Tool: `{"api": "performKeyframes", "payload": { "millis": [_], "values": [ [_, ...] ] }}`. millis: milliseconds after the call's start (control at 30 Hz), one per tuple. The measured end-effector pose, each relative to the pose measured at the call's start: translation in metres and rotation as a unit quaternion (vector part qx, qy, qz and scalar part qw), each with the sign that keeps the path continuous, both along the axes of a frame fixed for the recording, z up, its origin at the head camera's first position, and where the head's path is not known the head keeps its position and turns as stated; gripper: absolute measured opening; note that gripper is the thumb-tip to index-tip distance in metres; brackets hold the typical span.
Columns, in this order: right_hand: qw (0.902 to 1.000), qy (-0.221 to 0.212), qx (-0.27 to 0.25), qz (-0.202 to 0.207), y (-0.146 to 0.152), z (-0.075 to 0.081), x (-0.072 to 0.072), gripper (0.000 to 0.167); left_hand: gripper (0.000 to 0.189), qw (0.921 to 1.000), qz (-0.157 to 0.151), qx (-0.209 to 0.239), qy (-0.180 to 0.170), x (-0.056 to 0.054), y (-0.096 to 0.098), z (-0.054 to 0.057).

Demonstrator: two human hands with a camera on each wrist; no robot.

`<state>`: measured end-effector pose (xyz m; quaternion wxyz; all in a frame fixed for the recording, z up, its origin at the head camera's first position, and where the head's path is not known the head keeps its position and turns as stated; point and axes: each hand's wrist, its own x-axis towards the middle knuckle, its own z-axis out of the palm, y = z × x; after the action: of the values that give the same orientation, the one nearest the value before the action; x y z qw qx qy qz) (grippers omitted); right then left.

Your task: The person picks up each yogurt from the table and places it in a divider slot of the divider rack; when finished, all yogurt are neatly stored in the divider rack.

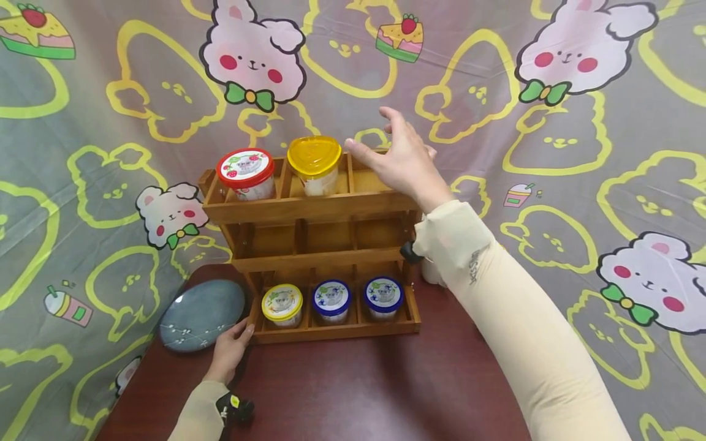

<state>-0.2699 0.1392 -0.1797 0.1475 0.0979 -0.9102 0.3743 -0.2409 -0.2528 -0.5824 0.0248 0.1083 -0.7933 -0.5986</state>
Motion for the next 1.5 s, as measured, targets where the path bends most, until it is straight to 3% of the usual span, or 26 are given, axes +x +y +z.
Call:
{"api": "performKeyframes", "payload": {
  "millis": [333, 567, 933, 1233, 1500],
  "values": [
    [0.9994, -0.006, 0.001, -0.033, 0.060, -0.020, 0.019, 0.093, 0.053, 0.9999, -0.009, -0.002, -0.013, 0.001, 0.001, -0.002],
    [0.9982, -0.019, -0.011, -0.056, 0.102, -0.048, 0.037, 0.089, 0.053, 0.9998, -0.012, -0.008, -0.010, 0.000, -0.002, 0.002],
    [0.9921, -0.055, 0.011, -0.112, 0.155, -0.117, 0.065, 0.091, 0.053, 0.9998, -0.004, -0.012, -0.014, -0.001, 0.000, 0.000],
    [0.9852, -0.090, -0.022, -0.144, 0.189, -0.178, 0.085, 0.088, 0.054, 0.9998, -0.003, -0.015, -0.016, -0.001, 0.000, 0.002],
    [0.9732, -0.115, -0.045, -0.194, 0.210, -0.233, 0.101, 0.091, 0.055, 0.9998, -0.005, -0.013, -0.017, 0.000, 0.000, 0.002]
  ]
}}
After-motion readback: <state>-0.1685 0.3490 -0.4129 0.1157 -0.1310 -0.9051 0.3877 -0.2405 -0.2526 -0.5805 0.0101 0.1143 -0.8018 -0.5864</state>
